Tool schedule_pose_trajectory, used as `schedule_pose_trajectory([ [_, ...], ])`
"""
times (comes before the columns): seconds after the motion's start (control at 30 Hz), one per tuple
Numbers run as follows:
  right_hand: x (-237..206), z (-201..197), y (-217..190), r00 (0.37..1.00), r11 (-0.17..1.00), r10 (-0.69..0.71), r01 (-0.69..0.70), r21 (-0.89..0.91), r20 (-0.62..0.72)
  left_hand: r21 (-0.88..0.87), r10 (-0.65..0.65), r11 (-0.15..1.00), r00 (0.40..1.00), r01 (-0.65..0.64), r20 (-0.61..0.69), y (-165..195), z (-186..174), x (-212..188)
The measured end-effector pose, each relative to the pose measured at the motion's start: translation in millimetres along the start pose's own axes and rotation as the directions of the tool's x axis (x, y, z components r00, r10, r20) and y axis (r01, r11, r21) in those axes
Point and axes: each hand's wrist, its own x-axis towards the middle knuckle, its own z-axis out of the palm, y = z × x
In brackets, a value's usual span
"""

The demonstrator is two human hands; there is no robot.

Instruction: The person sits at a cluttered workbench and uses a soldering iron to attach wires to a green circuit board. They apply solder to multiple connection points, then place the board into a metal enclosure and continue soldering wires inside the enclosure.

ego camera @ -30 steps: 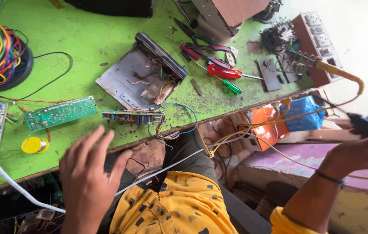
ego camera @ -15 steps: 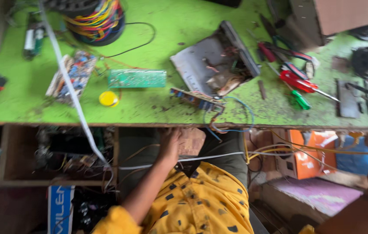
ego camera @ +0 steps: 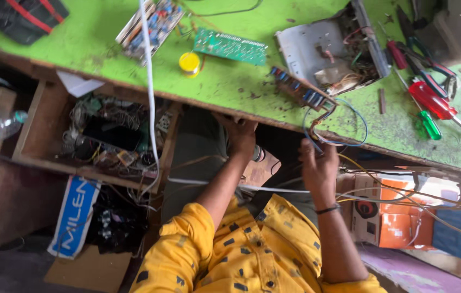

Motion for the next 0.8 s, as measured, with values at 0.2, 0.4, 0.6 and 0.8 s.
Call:
schedule_pose_trajectory([
  [0.2,-17.9,-45.2,-39.3,0.871,0.658,-0.48,0.435,-0.614,0.103,-0.032,-0.372,0.928,0.927,0.371,-0.04,1.9,-39.2,-22.6],
  [0.4,-27.2,-66.2,-81.1,0.923,0.573,-0.314,0.37,-0.731,0.221,-0.127,-0.609,0.793,0.777,0.595,-0.16,40.7,-87.3,-92.5],
  [0.6,-34.2,-67.5,-69.4,0.973,0.681,-0.203,0.223,-0.698,0.112,-0.074,-0.68,0.733,0.724,0.676,-0.115,82.0,-79.3,-79.4],
  [0.8,-31.2,-59.9,-63.0,0.984,0.617,-0.171,0.146,-0.773,0.049,0.676,-0.32,0.73,0.824,-0.1,0.468,156.6,-80.8,-98.7],
])
